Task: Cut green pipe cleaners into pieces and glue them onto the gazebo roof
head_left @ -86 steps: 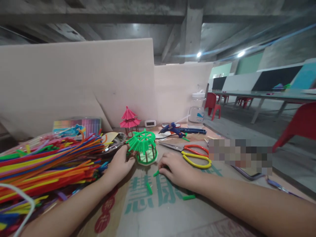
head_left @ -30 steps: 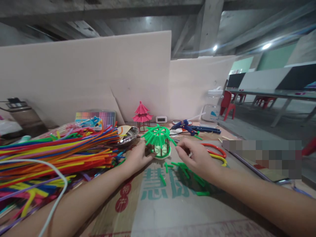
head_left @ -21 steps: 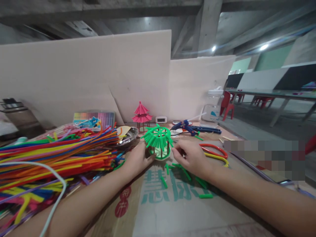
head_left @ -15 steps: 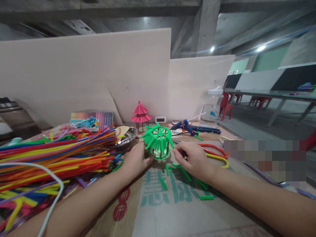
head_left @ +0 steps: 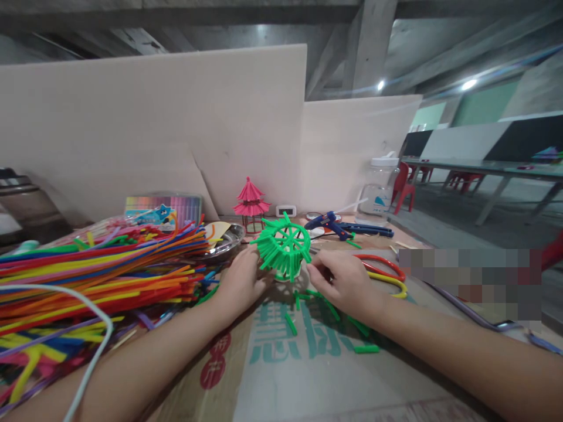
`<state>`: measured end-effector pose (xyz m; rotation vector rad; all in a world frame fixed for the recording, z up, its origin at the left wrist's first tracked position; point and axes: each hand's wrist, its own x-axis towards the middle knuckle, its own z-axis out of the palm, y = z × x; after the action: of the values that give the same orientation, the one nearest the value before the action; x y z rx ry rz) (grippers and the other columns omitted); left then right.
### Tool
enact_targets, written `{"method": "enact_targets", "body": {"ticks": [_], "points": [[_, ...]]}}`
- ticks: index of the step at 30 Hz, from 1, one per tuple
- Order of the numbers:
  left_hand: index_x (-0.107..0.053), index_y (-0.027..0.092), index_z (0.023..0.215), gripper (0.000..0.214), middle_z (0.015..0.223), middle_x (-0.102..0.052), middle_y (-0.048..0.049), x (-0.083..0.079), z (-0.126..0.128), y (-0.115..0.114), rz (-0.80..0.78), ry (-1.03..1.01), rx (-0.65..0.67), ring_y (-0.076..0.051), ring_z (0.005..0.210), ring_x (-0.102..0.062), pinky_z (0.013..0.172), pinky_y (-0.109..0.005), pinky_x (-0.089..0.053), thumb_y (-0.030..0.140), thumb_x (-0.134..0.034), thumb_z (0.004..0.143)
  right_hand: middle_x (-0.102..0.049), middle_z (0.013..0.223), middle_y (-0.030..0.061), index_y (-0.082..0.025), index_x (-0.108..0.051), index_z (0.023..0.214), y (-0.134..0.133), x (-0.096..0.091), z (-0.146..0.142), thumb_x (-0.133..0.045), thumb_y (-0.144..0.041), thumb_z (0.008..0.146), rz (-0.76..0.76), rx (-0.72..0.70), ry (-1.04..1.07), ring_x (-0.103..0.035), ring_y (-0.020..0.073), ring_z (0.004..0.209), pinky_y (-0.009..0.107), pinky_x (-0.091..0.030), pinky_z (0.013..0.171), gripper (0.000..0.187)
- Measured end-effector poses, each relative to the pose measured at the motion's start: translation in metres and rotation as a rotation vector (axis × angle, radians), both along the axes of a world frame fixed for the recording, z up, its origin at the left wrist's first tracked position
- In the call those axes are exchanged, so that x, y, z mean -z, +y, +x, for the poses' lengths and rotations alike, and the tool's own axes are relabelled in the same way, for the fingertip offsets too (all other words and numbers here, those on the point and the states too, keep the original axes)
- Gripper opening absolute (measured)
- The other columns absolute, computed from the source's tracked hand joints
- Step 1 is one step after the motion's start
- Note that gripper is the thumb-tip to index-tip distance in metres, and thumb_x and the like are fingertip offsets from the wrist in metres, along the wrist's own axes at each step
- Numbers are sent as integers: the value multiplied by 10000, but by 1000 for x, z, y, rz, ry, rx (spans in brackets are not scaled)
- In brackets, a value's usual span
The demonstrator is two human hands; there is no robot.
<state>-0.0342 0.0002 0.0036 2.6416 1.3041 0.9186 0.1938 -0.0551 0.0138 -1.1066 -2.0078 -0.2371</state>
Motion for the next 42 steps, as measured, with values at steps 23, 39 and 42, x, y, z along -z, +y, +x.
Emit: {"method": "enact_targets", "body": {"ticks": [23,39,42], "points": [[-565,169,1108,324,1123,-618,-106,1,0,2,57,-6,47,-275,1060,-578,911,-407,-472,286,-587,807,-510,564,-38,-192,-479,660,2,-2,-2,-515,-264,872,-46,28,35,-425,101,512,250,-253,534,227],[-577,194,1165,376,1156,-630,-101,9,-2,10,-43,-80,43,-278,1088,-585,924,-409,-482,291,-599,803,-495,563,-30,-192,-495,684,3,2,2,-537,-349,896,9,-51,73,-444,114,526,253,-299,536,267],[-556,210,1218,427,1172,-633,-87,17,-3,16,-93,-165,84,-262,1084,-597,933,-400,-489,266,-600,797,-510,649,-15,-171,-554,922,6,6,6,-566,-339,878,54,-122,103,-475,136,590,258,-361,570,174]]}}
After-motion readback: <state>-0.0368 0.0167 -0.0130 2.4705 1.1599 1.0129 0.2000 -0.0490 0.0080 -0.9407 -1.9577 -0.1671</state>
